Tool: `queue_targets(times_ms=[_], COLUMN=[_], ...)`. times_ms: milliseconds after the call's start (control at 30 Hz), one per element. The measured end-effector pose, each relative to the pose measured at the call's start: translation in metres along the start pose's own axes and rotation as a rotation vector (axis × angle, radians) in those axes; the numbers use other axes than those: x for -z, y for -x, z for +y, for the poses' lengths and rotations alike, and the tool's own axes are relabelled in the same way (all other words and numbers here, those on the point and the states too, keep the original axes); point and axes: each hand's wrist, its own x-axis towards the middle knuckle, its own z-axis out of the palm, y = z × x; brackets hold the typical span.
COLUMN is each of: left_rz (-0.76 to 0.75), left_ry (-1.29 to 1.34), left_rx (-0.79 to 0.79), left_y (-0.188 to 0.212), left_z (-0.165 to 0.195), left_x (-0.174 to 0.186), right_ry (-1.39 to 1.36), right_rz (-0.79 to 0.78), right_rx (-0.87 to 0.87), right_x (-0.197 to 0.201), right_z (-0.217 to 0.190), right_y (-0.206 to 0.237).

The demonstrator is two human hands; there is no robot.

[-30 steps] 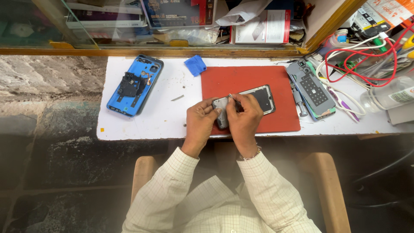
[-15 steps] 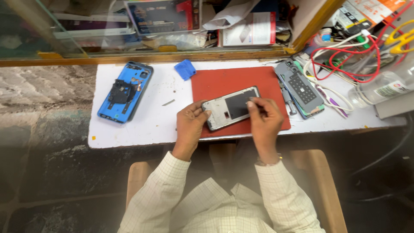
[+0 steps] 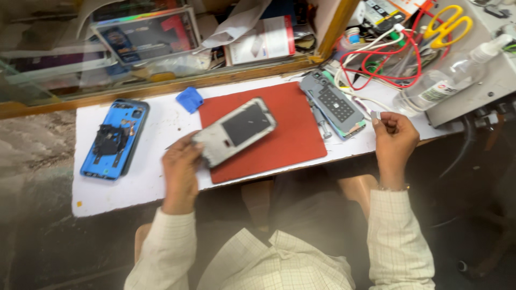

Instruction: The person works at a repair bench on a disassembled smartphone, pressing and aligning the screen assembly onto the phone frame and fitting the frame edges by hand. Early in the clip the person operates a benchtop repair machine, turning its knob and handling a round metal part, then returns to pressing the phone assembly on the mat.

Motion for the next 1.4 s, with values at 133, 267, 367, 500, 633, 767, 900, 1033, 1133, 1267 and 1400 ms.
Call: queue_targets(times_ms=[133, 267, 367, 500, 633, 767, 900, 1033, 1133, 1267, 1400], left_rz=[0.024, -0.034, -0.075, -0.115, -0.096, 0.064, -0.016, -0.089, -0.190, -0.336, -0.471], left_ry=[-0.043, -0.149, -0.195, -0.267, -0.545, -1.194, -1.432, -1.345, -1.236, -1.218, -1.252], left_rx=[0.068, 0.153, 0.200, 0.166, -0.037, -0.127, -0.469, -0.511, -0.421, -0.460, -0.445], left_y=[0.003, 0.007, 0.006, -0.002, 0.004, 0.017, 0.032, 0.051, 0.055, 0.052, 0.053], left_z=[0.032, 0.039, 0.032, 0.027, 0.031, 0.041, 0.048, 0.033, 0.017, -0.007, -0.028], left_x=[0.006, -0.013, -0.028, -0.041, -0.054, -0.077, -0.102, -0.136, -0.164, -0.205, -0.240], right_ry=[0.215, 0.355, 0.570, 0.380, 0.400, 0.526, 0.586, 0.326, 0.003, -0.370, -0.380], right_rz=[-0.058, -0.096, -0.048, -0.213, -0.362, -0.420, -0.439, -0.467, -0.570, -0.698, -0.660], right_rx=[0.109, 0.202, 0.350, 0.370, 0.504, 0.470, 0.375, 0.320, 0.021, -0.328, -0.382], right_x=[0.012, 0.016, 0.011, -0.008, -0.026, -0.037, -0.039, -0.024, -0.009, 0.002, 0.003], right_z=[0.017, 0.018, 0.004, -0.024, -0.044, -0.054, -0.053, -0.040, -0.027, -0.014, -0.015], right_y=[-0.029, -0.046, -0.041, -0.010, 0.002, -0.005, -0.006, -0.024, -0.043, -0.060, -0.063])
